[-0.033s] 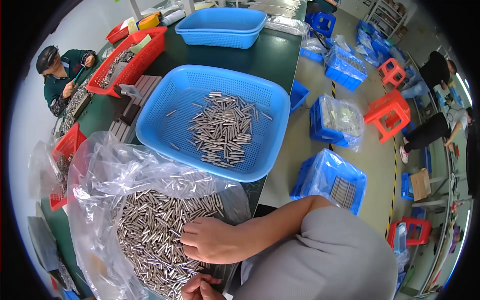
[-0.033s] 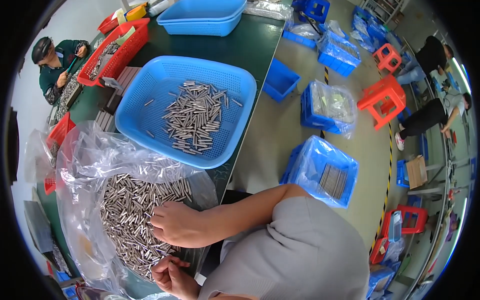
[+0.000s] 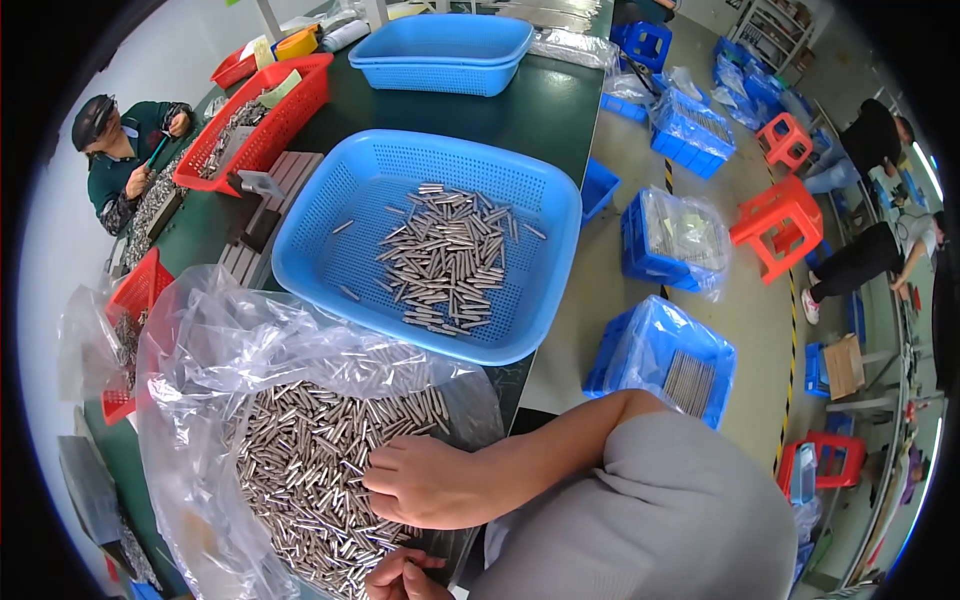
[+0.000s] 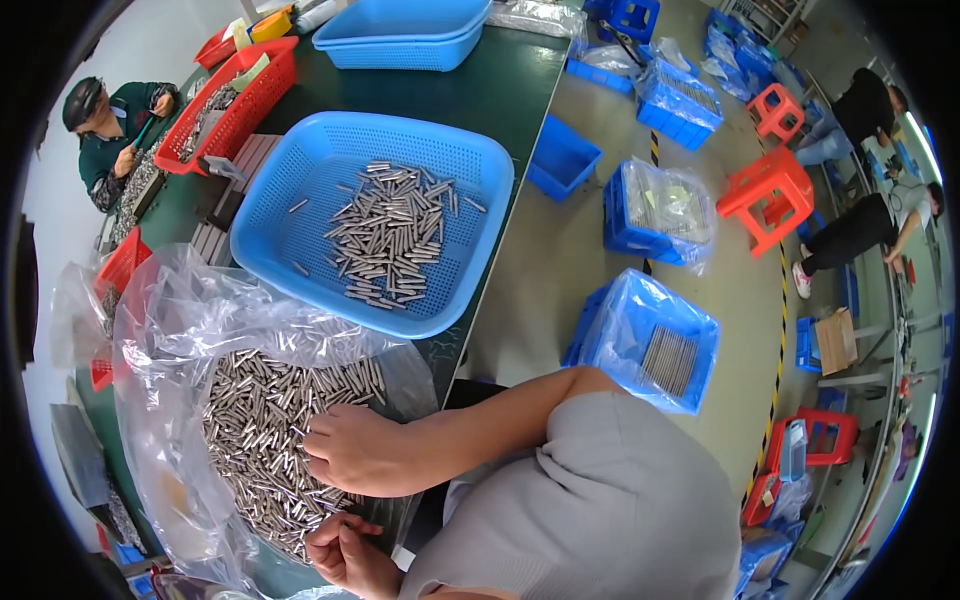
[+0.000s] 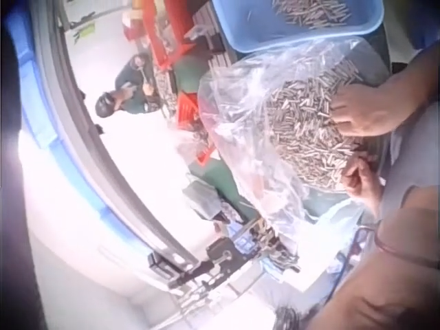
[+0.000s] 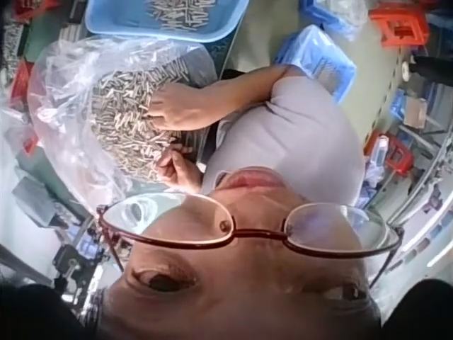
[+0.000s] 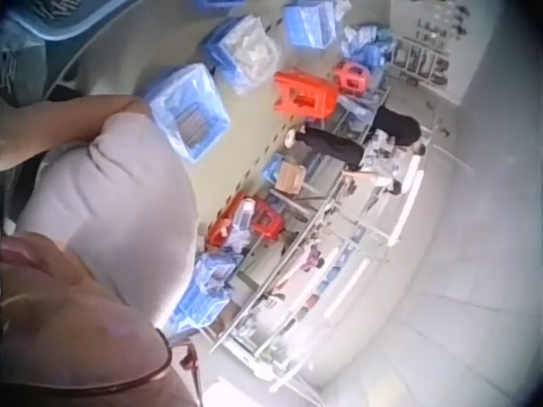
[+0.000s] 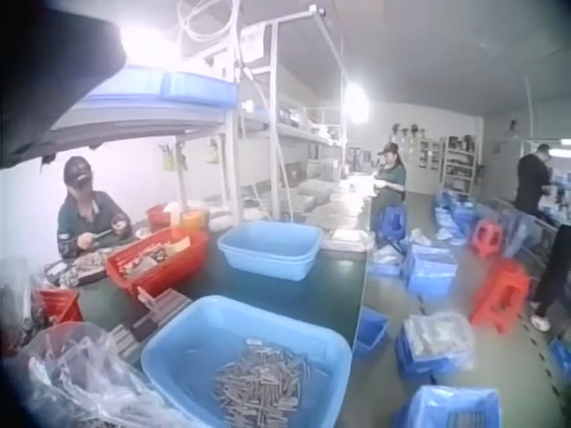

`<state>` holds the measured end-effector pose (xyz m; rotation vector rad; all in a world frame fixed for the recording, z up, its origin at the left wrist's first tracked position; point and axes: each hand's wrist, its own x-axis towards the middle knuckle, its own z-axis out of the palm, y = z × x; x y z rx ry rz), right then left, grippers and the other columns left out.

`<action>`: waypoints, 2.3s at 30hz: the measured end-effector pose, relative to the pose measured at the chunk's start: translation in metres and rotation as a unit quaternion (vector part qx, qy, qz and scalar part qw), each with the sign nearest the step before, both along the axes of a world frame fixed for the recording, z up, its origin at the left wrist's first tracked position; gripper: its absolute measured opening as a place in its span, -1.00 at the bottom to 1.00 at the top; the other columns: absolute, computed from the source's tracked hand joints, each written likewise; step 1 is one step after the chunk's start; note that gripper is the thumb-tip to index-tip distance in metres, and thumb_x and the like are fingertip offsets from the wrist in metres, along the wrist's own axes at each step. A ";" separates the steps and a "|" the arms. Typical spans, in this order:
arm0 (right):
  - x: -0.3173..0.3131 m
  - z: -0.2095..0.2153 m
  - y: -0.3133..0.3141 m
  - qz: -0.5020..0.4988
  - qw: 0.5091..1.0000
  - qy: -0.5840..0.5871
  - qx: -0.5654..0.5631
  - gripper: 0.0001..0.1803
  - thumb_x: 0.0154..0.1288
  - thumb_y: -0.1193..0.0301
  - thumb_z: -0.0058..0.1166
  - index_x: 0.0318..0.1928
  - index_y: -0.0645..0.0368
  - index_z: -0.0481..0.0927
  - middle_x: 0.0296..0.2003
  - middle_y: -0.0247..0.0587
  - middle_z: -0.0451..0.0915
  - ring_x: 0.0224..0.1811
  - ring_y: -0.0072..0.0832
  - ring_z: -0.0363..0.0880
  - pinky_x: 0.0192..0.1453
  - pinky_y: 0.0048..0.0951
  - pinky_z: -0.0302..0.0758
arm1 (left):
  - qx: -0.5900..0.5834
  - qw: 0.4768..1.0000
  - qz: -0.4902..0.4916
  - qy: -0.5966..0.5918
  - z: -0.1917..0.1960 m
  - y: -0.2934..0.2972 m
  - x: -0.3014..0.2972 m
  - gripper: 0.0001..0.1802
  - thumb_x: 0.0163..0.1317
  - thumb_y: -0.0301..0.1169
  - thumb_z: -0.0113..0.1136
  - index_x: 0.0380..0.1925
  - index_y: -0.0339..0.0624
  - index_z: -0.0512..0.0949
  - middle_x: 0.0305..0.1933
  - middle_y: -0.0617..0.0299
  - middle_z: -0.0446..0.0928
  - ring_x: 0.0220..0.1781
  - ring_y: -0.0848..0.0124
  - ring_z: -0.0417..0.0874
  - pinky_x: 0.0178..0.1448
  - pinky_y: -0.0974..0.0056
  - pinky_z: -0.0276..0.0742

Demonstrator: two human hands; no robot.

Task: Sorting and inspecting small cylindrical metal pins from a large bag into a blue basket.

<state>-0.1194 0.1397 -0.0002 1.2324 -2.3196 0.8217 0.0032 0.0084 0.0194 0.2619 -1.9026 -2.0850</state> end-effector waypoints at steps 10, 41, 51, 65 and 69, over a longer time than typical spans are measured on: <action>0.001 0.003 0.005 0.083 0.985 -0.007 -0.153 -0.83 -0.03 0.36 0.02 -0.50 0.14 0.34 -0.47 -0.30 0.23 -0.42 -0.40 0.30 -0.44 -0.41 0.29 | -0.020 1.000 0.006 0.018 -0.008 0.001 -0.001 -0.84 0.31 -0.40 0.15 -0.31 -0.27 0.44 -0.42 0.01 0.52 -0.49 0.41 0.48 -0.39 0.36 0.48; 0.008 0.002 0.007 0.215 0.947 -0.089 -0.221 -0.76 0.06 0.32 0.17 -0.54 0.12 0.39 -0.51 -0.31 0.37 -0.41 -0.34 0.39 -0.39 -0.34 0.37 | 0.013 1.000 -0.006 -0.005 -0.021 -0.014 0.010 -0.86 0.34 -0.37 0.12 -0.30 -0.21 0.46 -0.43 0.12 0.52 -0.43 0.41 0.48 -0.30 0.34 0.45; 0.010 0.005 0.006 0.248 0.927 -0.123 -0.252 -0.82 0.14 0.38 0.13 -0.42 0.17 0.42 -0.45 -0.26 0.39 -0.42 -0.31 0.39 -0.36 -0.37 0.40 | 0.040 0.998 0.040 0.015 -0.021 -0.013 0.007 -0.86 0.32 -0.41 0.14 -0.35 -0.25 0.46 -0.48 0.15 0.49 -0.52 0.46 0.42 -0.40 0.40 0.38; 0.011 0.008 0.006 0.235 0.940 -0.145 -0.201 -0.74 0.09 0.32 0.18 -0.54 0.11 0.37 -0.51 -0.29 0.39 -0.40 -0.31 0.40 -0.36 -0.28 0.38 | 0.029 1.000 0.010 -0.003 -0.018 -0.013 0.013 -0.93 0.30 -0.51 0.14 -0.26 -0.25 0.48 -0.29 0.13 0.54 -0.30 0.45 0.53 -0.14 0.37 0.52; 0.015 0.005 0.006 0.225 0.950 -0.125 -0.178 -0.75 0.10 0.32 0.16 -0.53 0.12 0.37 -0.51 -0.28 0.39 -0.40 -0.29 0.40 -0.36 -0.28 0.37 | 0.039 0.999 -0.018 0.019 -0.022 -0.015 0.013 -0.87 0.29 -0.46 0.14 -0.25 -0.30 0.47 -0.31 0.07 0.54 -0.32 0.37 0.55 -0.18 0.32 0.54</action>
